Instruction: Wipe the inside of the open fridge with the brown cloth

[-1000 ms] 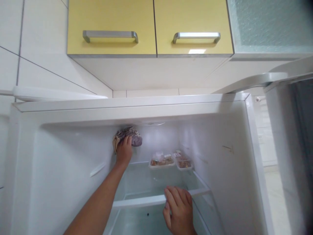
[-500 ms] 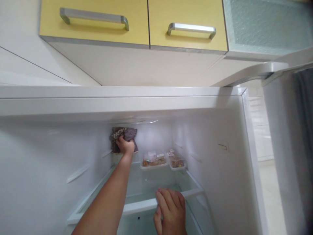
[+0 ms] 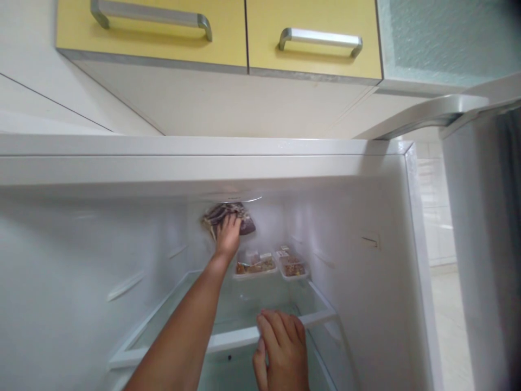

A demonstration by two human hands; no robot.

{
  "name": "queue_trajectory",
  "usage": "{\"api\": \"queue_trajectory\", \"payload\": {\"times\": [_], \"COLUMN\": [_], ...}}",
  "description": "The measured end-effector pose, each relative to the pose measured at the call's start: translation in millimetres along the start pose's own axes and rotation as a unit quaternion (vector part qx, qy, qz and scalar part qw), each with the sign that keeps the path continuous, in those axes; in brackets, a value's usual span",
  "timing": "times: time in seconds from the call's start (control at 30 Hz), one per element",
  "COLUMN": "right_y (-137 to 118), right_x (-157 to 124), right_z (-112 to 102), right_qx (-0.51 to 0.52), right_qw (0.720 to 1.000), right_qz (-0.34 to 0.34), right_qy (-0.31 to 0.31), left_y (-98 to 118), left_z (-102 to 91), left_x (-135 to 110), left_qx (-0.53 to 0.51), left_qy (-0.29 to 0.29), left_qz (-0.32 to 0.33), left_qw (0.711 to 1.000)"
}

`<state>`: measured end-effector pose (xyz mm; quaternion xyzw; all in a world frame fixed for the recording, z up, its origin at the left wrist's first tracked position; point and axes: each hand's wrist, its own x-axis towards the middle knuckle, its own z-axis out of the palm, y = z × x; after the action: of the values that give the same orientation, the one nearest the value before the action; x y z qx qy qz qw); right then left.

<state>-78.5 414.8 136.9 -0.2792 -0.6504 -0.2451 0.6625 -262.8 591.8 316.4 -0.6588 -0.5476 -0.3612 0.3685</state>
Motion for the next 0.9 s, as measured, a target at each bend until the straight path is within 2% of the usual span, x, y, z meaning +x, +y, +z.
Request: {"api": "queue_trajectory", "payload": {"times": [0.1,0.2,0.27,0.33,0.4,0.47,0.6,0.67,0.77,0.9], "right_y": [1.0,5.4,9.9,14.1,16.6,17.0,15.8,16.9,20.3,22.9], "right_x": [-4.0,-7.8,-10.5,-13.3,-15.8,-17.7,-18.0,-16.3,-13.5,-12.6], "right_z": [5.2,10.4,13.6,16.4,19.0,20.8,17.7,11.4,1.1,-4.2], "right_qx": [0.016,0.014,0.001,-0.012,-0.015,-0.014,-0.022,-0.03,-0.046,-0.049], "right_qw": [1.0,1.0,0.999,0.999,0.999,0.999,0.999,0.999,0.994,0.993], "right_qz": [0.004,-0.001,-0.017,-0.034,-0.038,-0.037,-0.026,-0.042,-0.077,-0.074], "right_qy": [0.007,0.026,0.027,0.02,0.019,0.021,0.026,-0.007,-0.065,-0.076], "left_y": [18.3,53.5,80.0,99.4,105.7,98.2,59.5,37.6,7.3,-22.4], "left_z": [3.9,15.5,25.9,34.9,39.2,37.5,20.2,8.9,-6.0,-17.4], "left_x": [14.3,29.4,36.1,39.1,38.9,37.0,29.9,22.9,5.3,-22.9], "left_qx": [-0.003,0.002,0.009,0.016,0.022,0.03,0.069,0.092,0.116,0.141], "left_qy": [-0.076,-0.12,-0.122,-0.112,-0.101,-0.091,-0.055,-0.038,-0.015,0.009], "left_qz": [0.174,0.304,0.333,0.331,0.321,0.299,0.173,0.102,0.003,-0.122], "left_qw": [0.982,0.945,0.935,0.937,0.941,0.949,0.981,0.99,0.993,0.982]}}
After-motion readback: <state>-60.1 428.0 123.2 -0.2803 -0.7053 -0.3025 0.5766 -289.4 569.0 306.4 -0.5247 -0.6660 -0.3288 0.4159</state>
